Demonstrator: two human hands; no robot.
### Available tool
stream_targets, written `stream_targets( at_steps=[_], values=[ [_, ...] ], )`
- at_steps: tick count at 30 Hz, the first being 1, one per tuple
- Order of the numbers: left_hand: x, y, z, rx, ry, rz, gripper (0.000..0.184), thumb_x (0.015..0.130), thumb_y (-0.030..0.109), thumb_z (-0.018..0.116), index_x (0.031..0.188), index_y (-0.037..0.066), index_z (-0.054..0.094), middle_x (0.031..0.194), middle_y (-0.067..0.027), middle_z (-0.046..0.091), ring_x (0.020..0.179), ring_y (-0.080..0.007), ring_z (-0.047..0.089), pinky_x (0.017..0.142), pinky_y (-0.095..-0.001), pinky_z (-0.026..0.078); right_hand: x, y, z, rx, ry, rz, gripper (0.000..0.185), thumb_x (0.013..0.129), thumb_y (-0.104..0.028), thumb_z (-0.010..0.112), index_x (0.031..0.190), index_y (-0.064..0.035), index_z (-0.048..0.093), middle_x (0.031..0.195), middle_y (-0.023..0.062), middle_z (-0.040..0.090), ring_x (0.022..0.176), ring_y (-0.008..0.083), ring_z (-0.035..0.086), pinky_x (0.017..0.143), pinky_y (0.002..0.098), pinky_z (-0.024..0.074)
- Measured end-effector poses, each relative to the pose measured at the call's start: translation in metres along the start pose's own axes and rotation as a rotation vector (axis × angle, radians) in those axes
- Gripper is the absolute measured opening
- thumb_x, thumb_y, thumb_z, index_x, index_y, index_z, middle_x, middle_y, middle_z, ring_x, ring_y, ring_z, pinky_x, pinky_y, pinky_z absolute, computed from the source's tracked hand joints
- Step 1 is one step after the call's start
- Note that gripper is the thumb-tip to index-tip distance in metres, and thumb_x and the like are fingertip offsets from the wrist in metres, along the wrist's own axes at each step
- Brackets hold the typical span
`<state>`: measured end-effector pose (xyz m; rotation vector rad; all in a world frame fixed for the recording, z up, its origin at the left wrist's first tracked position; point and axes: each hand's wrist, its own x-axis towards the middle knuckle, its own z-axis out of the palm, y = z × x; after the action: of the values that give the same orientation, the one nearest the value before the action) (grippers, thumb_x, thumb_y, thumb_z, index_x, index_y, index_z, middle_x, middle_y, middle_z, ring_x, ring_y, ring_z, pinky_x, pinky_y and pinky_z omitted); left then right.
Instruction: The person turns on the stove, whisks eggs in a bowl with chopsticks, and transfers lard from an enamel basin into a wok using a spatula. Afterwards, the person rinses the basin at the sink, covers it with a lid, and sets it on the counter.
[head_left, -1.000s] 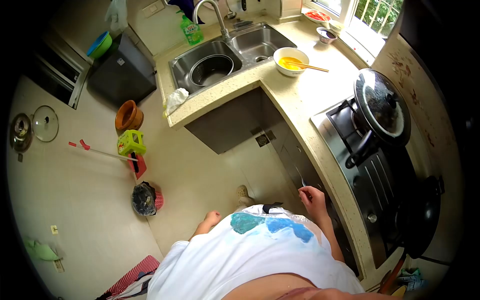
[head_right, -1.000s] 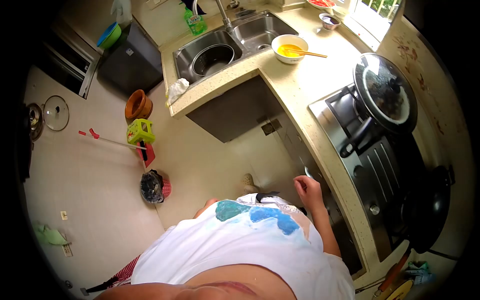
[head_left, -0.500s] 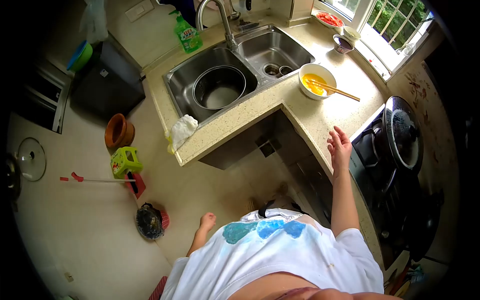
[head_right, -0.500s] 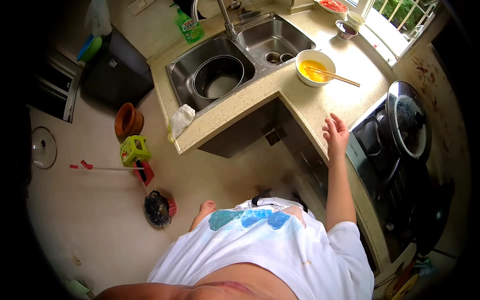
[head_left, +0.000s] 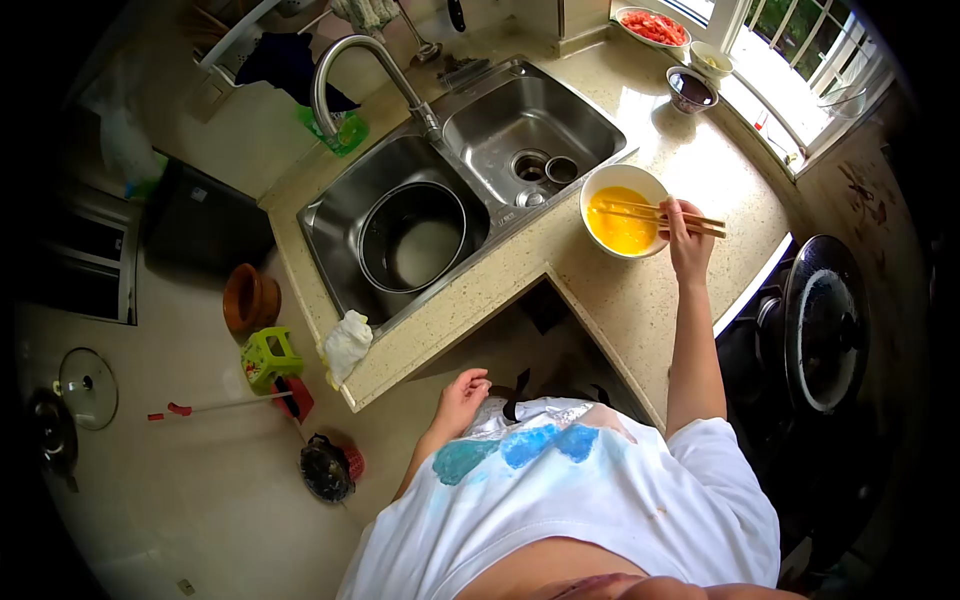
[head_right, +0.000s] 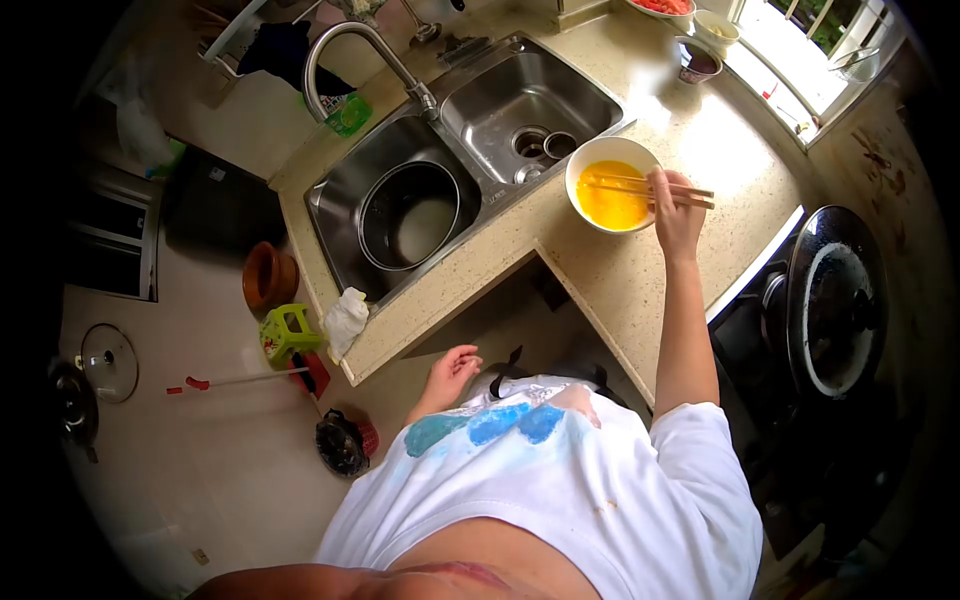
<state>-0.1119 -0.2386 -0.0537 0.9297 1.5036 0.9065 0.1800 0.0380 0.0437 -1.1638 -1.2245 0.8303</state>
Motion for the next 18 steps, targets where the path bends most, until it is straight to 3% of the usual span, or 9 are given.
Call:
stream_targets(
  at_steps=[3,5,7,9,11,12,13,15,18],
  values=[
    [0.025,0.052,0.006,-0.076,-0.037,0.085,0.026,0.084,0.006,0.049,0.109,-0.001,0.045,0.092,-0.0098,0.057,0.084,-0.0138,0.055,0.077,-0.0256,0.045,0.014,-0.024,-0.015,0.055,0.043,0.002,0.024,0.086,-0.019,0.048,0.086,0.0022,0.059,0.07,0.007,0.059,0.062,0.012,0.058,0.055,0.0212,0.0495],
    [0.04,0.076,0.008,-0.119,-0.075,0.118,0.027,0.085,0.009,0.048,0.11,0.0,0.045,0.093,-0.0089,0.057,0.086,-0.0132,0.055,0.077,-0.0248,0.044,0.015,-0.024,-0.028,-0.141,0.09,-0.054,0.022,0.085,-0.017,0.05,0.086,0.0032,0.06,0.072,0.0091,0.06,0.061,0.0126,0.058,0.055,0.0225,0.0501],
    [0.057,0.099,0.008,-0.182,-0.171,0.019,0.026,0.085,0.01,0.048,0.11,0.002,0.047,0.094,-0.0068,0.057,0.081,-0.0107,0.055,0.069,-0.0216,0.043,0.002,-0.015,-0.034,-0.195,0.023,0.083,0.022,0.083,-0.016,0.054,0.086,0.0045,0.06,0.074,0.0112,0.061,0.067,0.0155,0.061,0.06,0.0263,0.0527],
    [0.083,0.114,0.012,-0.172,-0.225,0.024,0.027,0.086,0.014,0.047,0.111,0.002,0.046,0.095,-0.0065,0.057,0.08,-0.0104,0.055,0.069,-0.021,0.042,-0.019,-0.017,-0.018,-0.051,-0.064,0.211,0.021,0.083,-0.016,0.054,0.086,0.0047,0.06,0.076,0.0123,0.062,0.07,0.0175,0.062,0.062,0.0275,0.0532],
    [0.113,0.129,0.021,-0.19,-0.325,0.05,0.03,0.087,0.016,0.047,0.114,0.003,0.043,0.095,-0.0065,0.057,0.079,-0.0108,0.055,0.067,-0.0211,0.043,-0.019,-0.023,-0.019,-0.039,-0.06,0.17,0.02,0.083,-0.015,0.054,0.087,0.0044,0.06,0.078,0.0127,0.062,0.068,0.0173,0.062,0.061,0.0267,0.053],
    [0.128,0.136,0.027,-0.193,-0.341,0.053,0.03,0.087,0.016,0.047,0.114,0.003,0.043,0.095,-0.0065,0.057,0.079,-0.0108,0.055,0.067,-0.0211,0.043,-0.014,-0.027,-0.024,-0.049,0.054,0.108,0.02,0.083,-0.014,0.054,0.087,0.0044,0.06,0.077,0.0127,0.062,0.067,0.0169,0.062,0.061,0.0262,0.0529],
    [0.142,0.142,0.034,-0.215,-0.385,0.081,0.035,0.087,0.018,0.047,0.117,0.003,0.039,0.094,-0.0071,0.057,0.077,-0.0114,0.055,0.065,-0.0216,0.044,-0.011,-0.029,-0.029,-0.057,0.166,0.046,0.019,0.083,-0.013,0.054,0.088,0.0044,0.06,0.077,0.0126,0.062,0.067,0.0165,0.062,0.062,0.0258,0.0528],
    [0.171,0.154,0.049,-0.236,-0.443,0.118,0.04,0.087,0.02,0.047,0.121,0.003,0.035,0.093,-0.0076,0.057,0.076,-0.0119,0.056,0.062,-0.0221,0.045,-0.019,-0.022,-0.028,-0.227,0.07,0.087,0.019,0.082,-0.012,0.054,0.089,0.0047,0.059,0.076,0.0122,0.062,0.067,0.0161,0.062,0.062,0.0248,0.0523],
    [0.199,0.169,0.077,-0.259,-0.456,0.012,0.051,0.087,0.022,0.047,0.128,0.007,0.022,0.088,-0.0088,0.056,0.071,-0.0136,0.057,0.056,-0.0244,0.047,-0.035,-0.032,-0.01,-0.06,-0.003,0.154,0.018,0.083,-0.011,0.053,0.089,0.0046,0.059,0.075,0.0126,0.061,0.067,0.0167,0.062,0.061,0.0255,0.0525]
  ],
)
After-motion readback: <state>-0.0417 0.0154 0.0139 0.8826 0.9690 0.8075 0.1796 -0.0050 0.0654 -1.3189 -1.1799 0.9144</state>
